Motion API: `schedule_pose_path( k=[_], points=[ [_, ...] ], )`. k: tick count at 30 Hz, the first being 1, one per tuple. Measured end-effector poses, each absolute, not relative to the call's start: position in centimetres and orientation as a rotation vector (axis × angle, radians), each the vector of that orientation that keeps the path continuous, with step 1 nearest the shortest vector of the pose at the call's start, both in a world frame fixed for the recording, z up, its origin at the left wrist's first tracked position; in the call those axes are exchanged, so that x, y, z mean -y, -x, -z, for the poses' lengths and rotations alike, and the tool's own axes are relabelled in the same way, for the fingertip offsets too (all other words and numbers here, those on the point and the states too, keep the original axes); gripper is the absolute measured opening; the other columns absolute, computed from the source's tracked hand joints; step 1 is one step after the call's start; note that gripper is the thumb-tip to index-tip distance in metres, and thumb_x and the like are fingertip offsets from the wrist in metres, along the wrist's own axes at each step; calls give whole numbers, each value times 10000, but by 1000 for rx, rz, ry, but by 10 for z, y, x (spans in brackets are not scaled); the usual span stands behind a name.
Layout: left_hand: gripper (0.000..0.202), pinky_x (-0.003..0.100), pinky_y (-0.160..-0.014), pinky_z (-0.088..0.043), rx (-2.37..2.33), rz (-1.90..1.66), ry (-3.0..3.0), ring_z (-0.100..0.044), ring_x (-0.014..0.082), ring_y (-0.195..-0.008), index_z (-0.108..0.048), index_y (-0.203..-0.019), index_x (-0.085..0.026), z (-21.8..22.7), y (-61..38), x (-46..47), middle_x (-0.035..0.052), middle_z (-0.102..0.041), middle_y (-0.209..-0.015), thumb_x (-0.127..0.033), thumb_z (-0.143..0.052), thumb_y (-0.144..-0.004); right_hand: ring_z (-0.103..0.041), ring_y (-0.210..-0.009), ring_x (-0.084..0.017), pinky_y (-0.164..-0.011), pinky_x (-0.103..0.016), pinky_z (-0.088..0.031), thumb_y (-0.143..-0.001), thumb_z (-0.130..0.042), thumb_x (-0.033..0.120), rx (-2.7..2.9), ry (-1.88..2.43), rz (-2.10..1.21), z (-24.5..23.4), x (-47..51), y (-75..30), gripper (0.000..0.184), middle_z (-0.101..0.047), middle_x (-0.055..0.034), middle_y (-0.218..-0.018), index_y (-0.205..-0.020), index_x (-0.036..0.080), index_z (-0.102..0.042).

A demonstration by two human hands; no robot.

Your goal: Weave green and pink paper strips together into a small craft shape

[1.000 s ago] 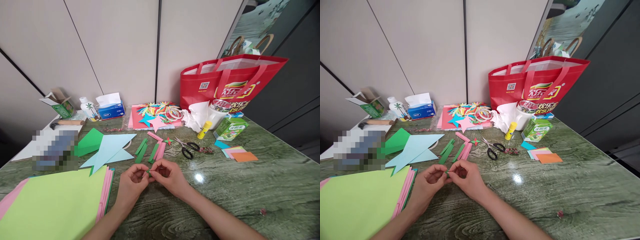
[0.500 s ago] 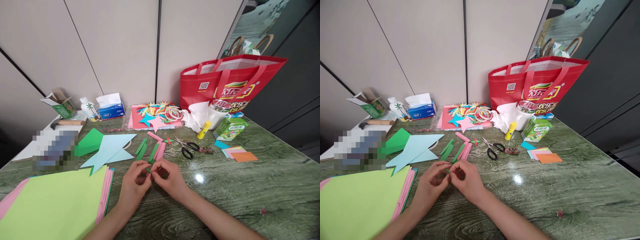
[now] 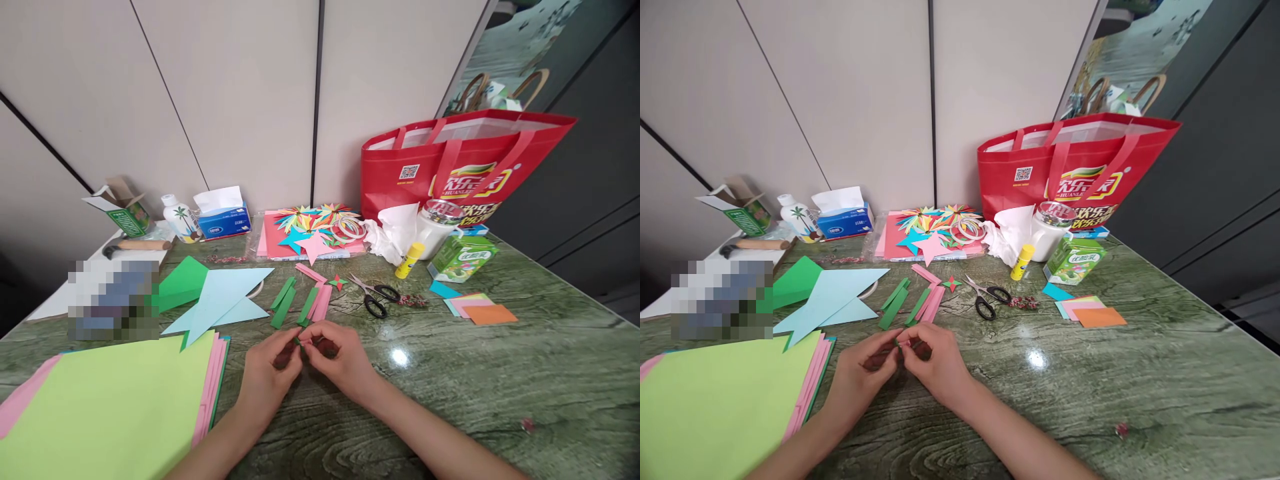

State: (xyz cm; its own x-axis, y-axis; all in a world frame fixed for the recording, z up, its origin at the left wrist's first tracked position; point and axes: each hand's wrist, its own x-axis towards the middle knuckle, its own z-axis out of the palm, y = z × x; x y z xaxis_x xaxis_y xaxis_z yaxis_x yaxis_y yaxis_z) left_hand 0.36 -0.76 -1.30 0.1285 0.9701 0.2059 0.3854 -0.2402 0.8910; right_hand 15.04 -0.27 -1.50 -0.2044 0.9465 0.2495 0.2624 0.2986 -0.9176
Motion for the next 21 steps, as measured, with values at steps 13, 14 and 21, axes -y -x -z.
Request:
schedule_pose_path(
  k=[13,14,21],
  points=[
    [231,233,-616,-510,-1326,-1129,-2131,-634,150,-684,-653,-850,-143,9,-7,11,46,-683,-777,-54,-490,-713,-590,-658,-124,-591,-213,-474,-741,-555,168,1648,1036,-1033,19,5,-147,95,-642,-35,-751,-807,157,-624],
    [234,235,-629,-513,-1325,-1130,-2148,-636,150,-695,-650,-856,-145,9,-7,11,47,-684,-787,-55,-485,-717,-590,-659,-125,-595,-216,-476,-741,-556,167,1638,1037,-1040,19,5,-147,95,-642,-36,-751,-806,156,-624],
    [272,247,-662,-537,-1368,-1220,-2276,-652,158,-729,-602,-990,-135,19,-6,11,74,-687,-858,-90,-487,-747,-575,-618,-125,-569,-224,-477,-721,-570,184,1541,1084,-1092,21,5,-146,94,-632,-39,-726,-794,146,-615]
  ],
)
